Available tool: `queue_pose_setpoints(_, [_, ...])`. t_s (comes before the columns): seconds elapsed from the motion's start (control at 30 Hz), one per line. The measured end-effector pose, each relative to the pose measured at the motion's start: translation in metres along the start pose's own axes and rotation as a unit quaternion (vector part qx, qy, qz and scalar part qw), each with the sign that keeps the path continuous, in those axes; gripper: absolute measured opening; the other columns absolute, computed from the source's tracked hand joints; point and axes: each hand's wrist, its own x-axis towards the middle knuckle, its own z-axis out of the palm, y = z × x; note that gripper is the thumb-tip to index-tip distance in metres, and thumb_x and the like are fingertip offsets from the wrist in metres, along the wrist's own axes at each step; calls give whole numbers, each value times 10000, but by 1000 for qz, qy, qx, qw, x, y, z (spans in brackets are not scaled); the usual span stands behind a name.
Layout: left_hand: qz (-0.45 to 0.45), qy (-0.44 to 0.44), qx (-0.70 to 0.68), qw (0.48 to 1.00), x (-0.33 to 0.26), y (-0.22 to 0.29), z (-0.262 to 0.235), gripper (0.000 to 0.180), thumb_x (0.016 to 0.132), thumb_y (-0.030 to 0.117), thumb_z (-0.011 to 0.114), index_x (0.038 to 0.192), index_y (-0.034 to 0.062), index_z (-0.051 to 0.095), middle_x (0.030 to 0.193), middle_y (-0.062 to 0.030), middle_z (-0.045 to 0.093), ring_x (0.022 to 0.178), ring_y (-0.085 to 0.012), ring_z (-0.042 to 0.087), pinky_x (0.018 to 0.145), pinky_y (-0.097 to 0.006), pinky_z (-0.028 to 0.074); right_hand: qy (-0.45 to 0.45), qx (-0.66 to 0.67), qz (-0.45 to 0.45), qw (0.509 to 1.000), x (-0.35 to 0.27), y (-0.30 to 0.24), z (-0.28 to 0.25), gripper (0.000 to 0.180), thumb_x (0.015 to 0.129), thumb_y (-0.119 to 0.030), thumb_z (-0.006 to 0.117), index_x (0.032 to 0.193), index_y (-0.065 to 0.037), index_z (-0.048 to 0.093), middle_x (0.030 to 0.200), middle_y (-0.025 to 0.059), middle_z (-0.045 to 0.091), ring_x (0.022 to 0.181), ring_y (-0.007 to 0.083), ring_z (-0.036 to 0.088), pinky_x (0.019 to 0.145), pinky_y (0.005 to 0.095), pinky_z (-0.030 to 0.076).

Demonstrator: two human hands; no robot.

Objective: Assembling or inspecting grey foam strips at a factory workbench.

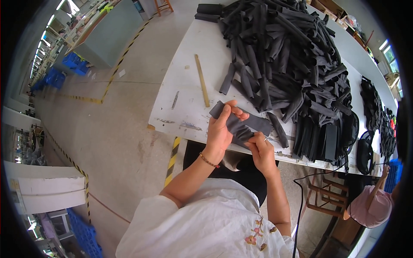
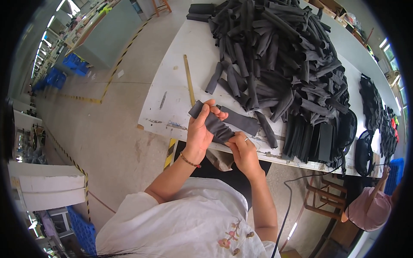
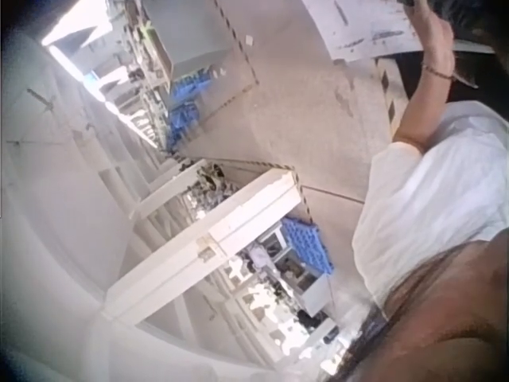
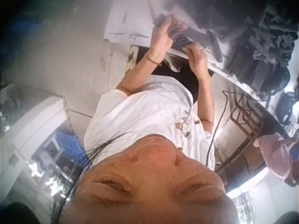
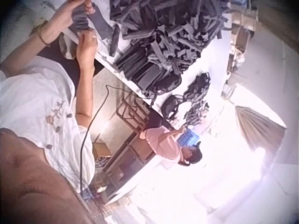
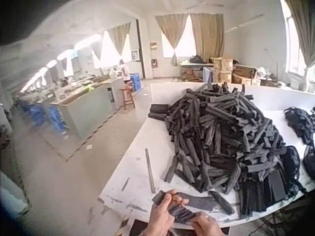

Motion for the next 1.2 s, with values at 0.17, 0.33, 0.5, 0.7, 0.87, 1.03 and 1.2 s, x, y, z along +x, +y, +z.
queue_pose_setpoints(0.17, [1, 21, -8, 1000, -1, -3, 2, 272, 992, 232, 563, 1144, 9, 599, 854, -53, 651, 823, -224, 670, 793, -354, 527, -16, 1, 15, 1000, 1, 2, -2, 136, 827, 50, 657, 897, -2, 553, 869, 145, 575, 752, 341, 597, 667, 366, 491])
queue_pose_setpoints(0.33, [0, 9, -8, 1000, -1, -4, 0, 274, 991, 233, 565, 1143, 7, 599, 854, -53, 650, 821, -227, 670, 804, -358, 531, -20, 3, 16, 1000, 1, 5, -3, 136, 820, 52, 661, 894, 2, 558, 887, 149, 582, 779, 347, 613, 679, 367, 497])
queue_pose_setpoints(0.5, [-14, 15, -18, 1000, 1, -7, -2, 288, 995, 238, 555, 1156, 2, 587, 880, -69, 660, 851, -247, 673, 832, -371, 530, -2, 5, 7, 1000, 4, 6, -4, 122, 837, 52, 652, 900, 4, 559, 887, 126, 566, 720, 262, 586, 644, 302, 460])
queue_pose_setpoints(0.7, [62, 7, 19, 998, 2, 3, 6, 334, 1004, 253, 532, 1194, -22, 549, 973, -128, 674, 956, -291, 661, 931, -440, 507, 101, 234, 179, 950, 4, 1, 20, 132, 863, -44, 700, 897, 31, 597, 1080, 80, 574, 921, 143, 570, 758, 265, 481])
queue_pose_setpoints(0.87, [101, -22, 31, 994, 9, 17, 4, 342, 998, 276, 540, 1186, -8, 569, 991, -130, 678, 995, -303, 651, 977, -477, 479, 178, 316, 217, 906, 8, -5, 6, 206, 882, -85, 700, 1029, 8, 588, 1108, 72, 557, 896, 105, 552, 764, 255, 487])
queue_pose_setpoints(1.03, [89, -39, 57, 994, 3, 15, 7, 324, 985, 279, 564, 1177, 20, 595, 982, -107, 684, 969, -290, 660, 982, -485, 475, 91, 263, 199, 939, 21, -4, 1, 339, 887, -123, 706, 1159, 6, 550, 1048, 64, 577, 848, 83, 548, 724, 234, 483])
queue_pose_setpoints(1.2, [86, -46, 55, 994, 3, 17, 6, 309, 984, 274, 566, 1170, 29, 601, 972, -97, 686, 950, -284, 664, 977, -491, 476, 69, 279, 260, 922, 25, -4, 0, 210, 902, -132, 696, 1019, 22, 613, 810, 4, 616, 705, 65, 539, 646, 230, 456])
